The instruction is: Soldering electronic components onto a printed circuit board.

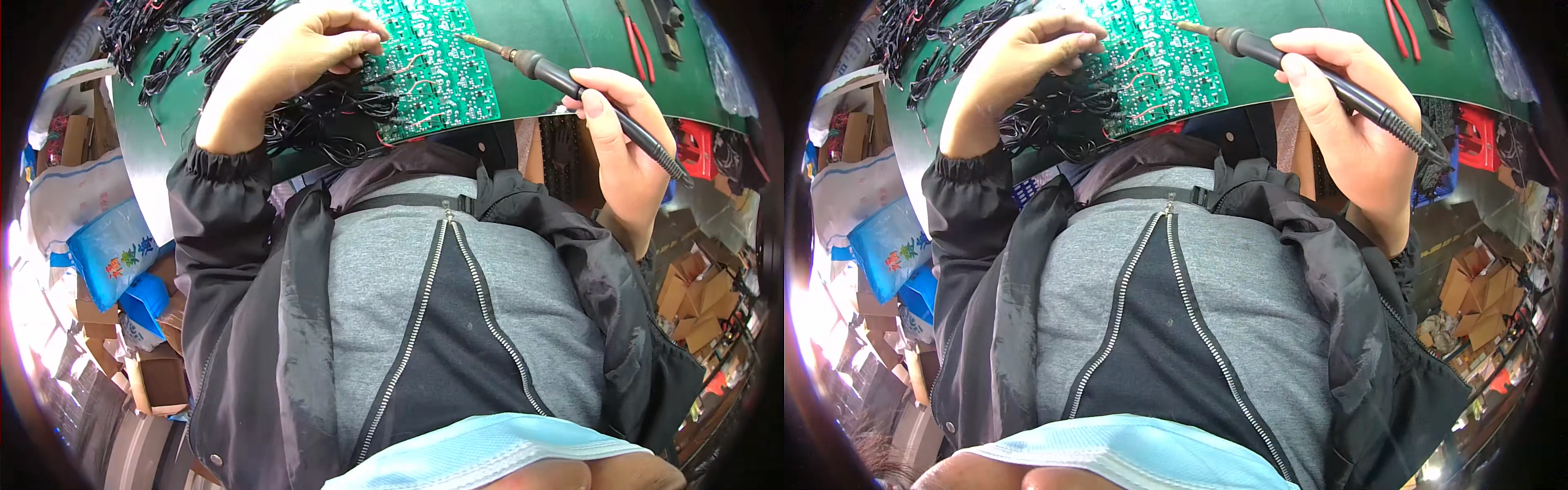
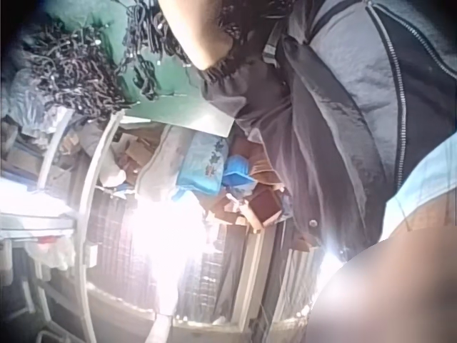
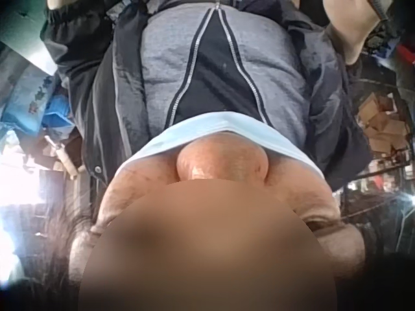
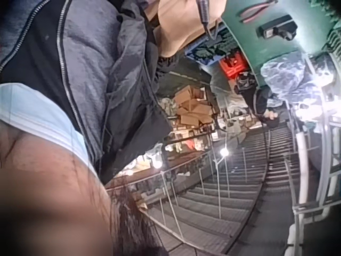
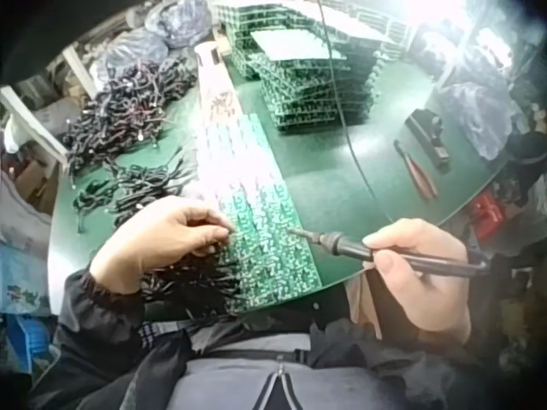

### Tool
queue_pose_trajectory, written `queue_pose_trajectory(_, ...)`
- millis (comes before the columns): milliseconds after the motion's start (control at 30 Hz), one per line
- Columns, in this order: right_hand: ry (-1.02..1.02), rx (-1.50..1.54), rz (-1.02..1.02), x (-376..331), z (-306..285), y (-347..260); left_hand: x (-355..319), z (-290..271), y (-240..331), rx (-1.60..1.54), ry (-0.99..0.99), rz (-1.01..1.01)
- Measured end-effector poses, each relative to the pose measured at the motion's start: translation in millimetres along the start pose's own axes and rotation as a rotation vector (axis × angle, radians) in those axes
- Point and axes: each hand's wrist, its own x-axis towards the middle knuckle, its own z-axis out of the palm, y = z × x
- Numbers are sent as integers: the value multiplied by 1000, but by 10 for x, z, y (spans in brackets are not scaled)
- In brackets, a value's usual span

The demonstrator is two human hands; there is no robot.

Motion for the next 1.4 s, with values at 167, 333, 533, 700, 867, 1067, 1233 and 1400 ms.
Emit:
queue_pose_trajectory(167,-9,6,14,30,38,-3,-59,52,27,31,30,69)
queue_pose_trajectory(333,2,-3,-5,70,40,0,-188,10,495,141,439,120)
queue_pose_trajectory(533,51,19,-8,122,59,-19,-61,147,613,216,307,147)
queue_pose_trajectory(700,53,30,13,98,36,29,-25,203,444,-59,174,-47)
queue_pose_trajectory(867,47,50,44,100,28,24,-14,182,373,-59,135,-11)
queue_pose_trajectory(1067,22,27,46,116,-2,38,32,198,324,-108,133,-24)
queue_pose_trajectory(1233,21,27,49,110,-13,41,39,225,263,-117,149,16)
queue_pose_trajectory(1400,2,36,19,139,-2,38,-50,368,496,370,371,258)
